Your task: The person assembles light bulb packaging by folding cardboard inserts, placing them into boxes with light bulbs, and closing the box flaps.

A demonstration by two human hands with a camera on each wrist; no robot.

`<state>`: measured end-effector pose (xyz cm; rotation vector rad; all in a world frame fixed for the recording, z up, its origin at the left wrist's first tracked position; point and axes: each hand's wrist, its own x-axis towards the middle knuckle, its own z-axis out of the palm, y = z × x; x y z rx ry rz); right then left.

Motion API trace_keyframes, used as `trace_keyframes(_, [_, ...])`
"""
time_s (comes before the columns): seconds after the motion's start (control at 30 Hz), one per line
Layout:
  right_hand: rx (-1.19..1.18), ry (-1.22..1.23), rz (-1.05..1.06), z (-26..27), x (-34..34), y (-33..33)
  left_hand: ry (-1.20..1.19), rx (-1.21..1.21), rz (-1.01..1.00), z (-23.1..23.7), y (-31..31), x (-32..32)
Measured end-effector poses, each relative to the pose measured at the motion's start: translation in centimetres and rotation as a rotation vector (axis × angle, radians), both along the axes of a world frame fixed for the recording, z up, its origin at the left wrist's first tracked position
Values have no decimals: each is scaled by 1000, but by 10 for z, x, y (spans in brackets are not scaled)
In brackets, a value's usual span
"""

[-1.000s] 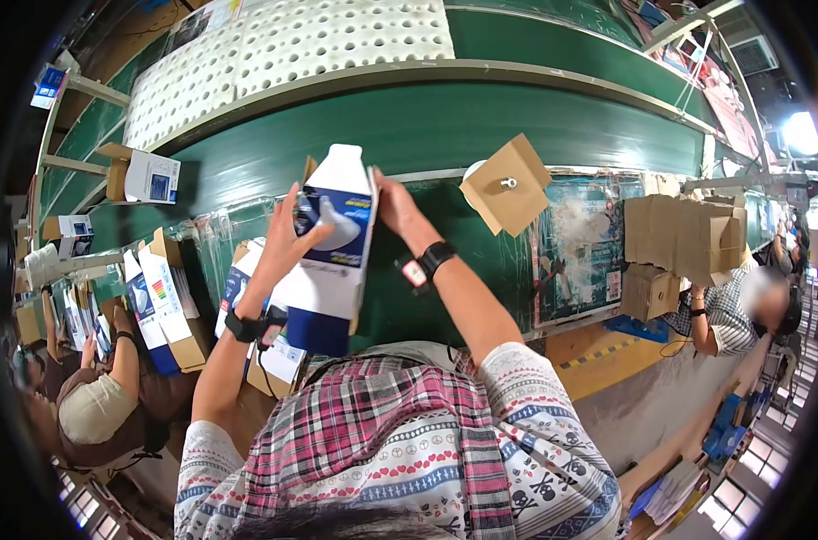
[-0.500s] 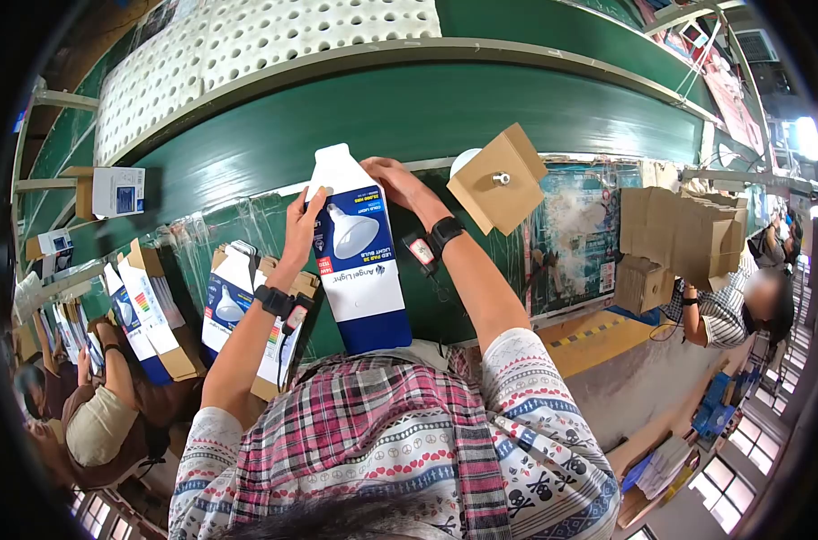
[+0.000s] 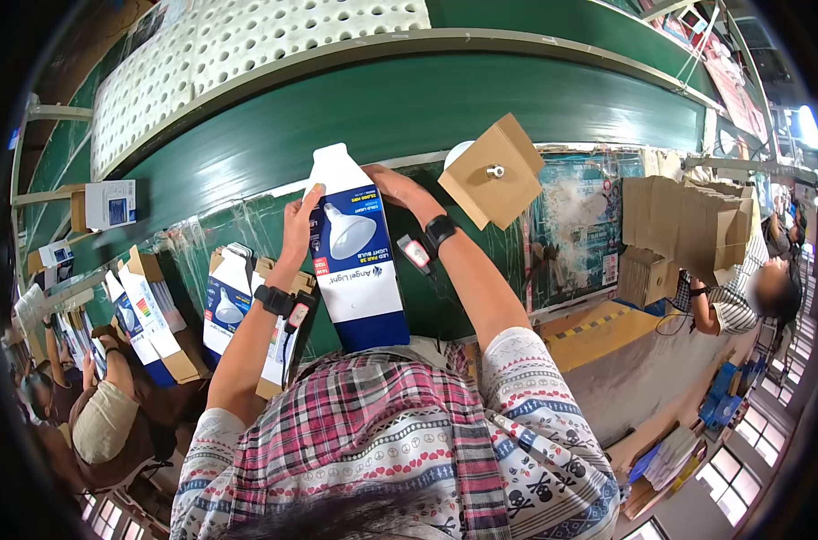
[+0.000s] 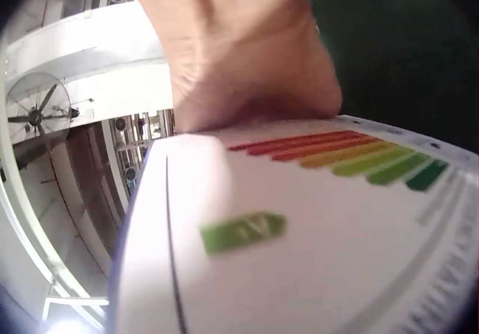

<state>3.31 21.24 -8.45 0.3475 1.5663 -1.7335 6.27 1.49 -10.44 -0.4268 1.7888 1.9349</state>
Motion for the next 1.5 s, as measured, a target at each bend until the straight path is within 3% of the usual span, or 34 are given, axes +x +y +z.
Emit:
trace_keyframes(0.13, [-35,9,19,-31,-7,5,-175,96,26,4,-2,-8])
trace_keyframes(0.17, [-38,163,140,-45,-18,4,-177,56,58,9,1,-8])
trace_keyframes(0.2, [75,295,-6,-58,-14,6,-179,18,93,14,6,-7])
trace_keyframes(0.27, [299,553,-299,-28,4,-3,-82,-14,201,13,14,-5])
trace_keyframes(0.3, [239,665,-372,-13,11,-7,19,-9,270,5,19,-6])
trace_keyframes(0.33, [294,742,-184,-12,17,-7,120,-5,336,-2,22,-7])
trace_keyframes(0.37, [348,816,3,-10,21,-6,252,-74,183,-7,15,-9])
trace_keyframes(0.4, [402,887,190,-9,26,-4,221,-65,82,-11,9,-9])
trace_keyframes(0.43, [462,939,177,1,28,-7,191,-55,-23,-8,5,-8])
trace_keyframes(0.57, [368,682,184,5,22,0,144,-49,-229,6,-4,-8])
trace_keyframes(0.8, [293,506,155,0,20,0,178,-37,-274,6,-10,-3])
trace_keyframes(1.3, [228,295,390,-8,6,11,143,-40,-322,5,-8,-4])
trace_keyframes(1.4, [226,266,378,-3,8,14,212,23,-266,-5,-10,2])
trace_keyframes(1.5, [206,289,320,-2,11,19,274,-120,-125,-2,-7,13])
